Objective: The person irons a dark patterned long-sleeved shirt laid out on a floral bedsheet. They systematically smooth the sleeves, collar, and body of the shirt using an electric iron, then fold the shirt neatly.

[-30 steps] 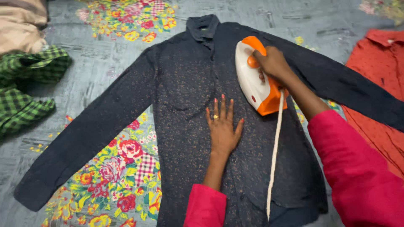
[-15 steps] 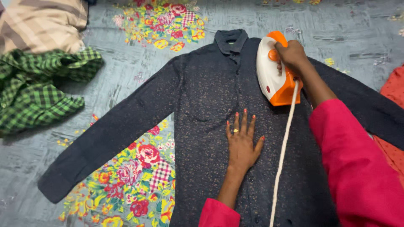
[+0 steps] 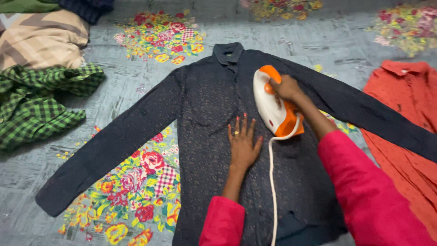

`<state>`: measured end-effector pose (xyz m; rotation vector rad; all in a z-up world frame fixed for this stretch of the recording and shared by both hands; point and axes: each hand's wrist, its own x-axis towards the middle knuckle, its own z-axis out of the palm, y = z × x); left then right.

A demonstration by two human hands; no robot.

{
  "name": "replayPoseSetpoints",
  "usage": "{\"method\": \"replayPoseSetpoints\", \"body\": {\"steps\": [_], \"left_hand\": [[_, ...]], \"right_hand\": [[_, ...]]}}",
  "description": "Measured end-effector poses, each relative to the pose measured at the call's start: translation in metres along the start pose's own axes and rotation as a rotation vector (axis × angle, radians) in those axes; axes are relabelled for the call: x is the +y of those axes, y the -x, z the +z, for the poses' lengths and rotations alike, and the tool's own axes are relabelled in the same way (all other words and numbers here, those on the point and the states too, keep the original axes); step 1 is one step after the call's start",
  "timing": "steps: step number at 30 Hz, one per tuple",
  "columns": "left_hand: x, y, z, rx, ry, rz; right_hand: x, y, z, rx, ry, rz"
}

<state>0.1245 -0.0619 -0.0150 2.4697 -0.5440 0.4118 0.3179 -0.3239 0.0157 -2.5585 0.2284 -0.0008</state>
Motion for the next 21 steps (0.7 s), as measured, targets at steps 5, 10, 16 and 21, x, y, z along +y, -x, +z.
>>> {"method": "replayPoseSetpoints", "body": {"steps": [5, 10, 16, 21], "left_hand": [[0.004, 0.001, -0.002, 0.059, -0.112, -0.114], [-0.002, 0.005, -0.018, -0.001, -0.09, -0.241], [-0.006, 0.008, -0.005, 0.137, -0.095, -0.198], [-0.004, 0.006, -0.013, 0.085, -0.103, -0.2]], "right_hand": [[-0.022, 0.107, -0.014, -0.035, -0.045, -0.03], [-0.049, 0.224, -0.037, -0.144, -0.157, 0.056], [-0.09, 0.338, -0.063, -0.197, -0.221, 0.219], [-0.106, 0.319, -0.062, -0.188, -0.197, 0.227]]}}
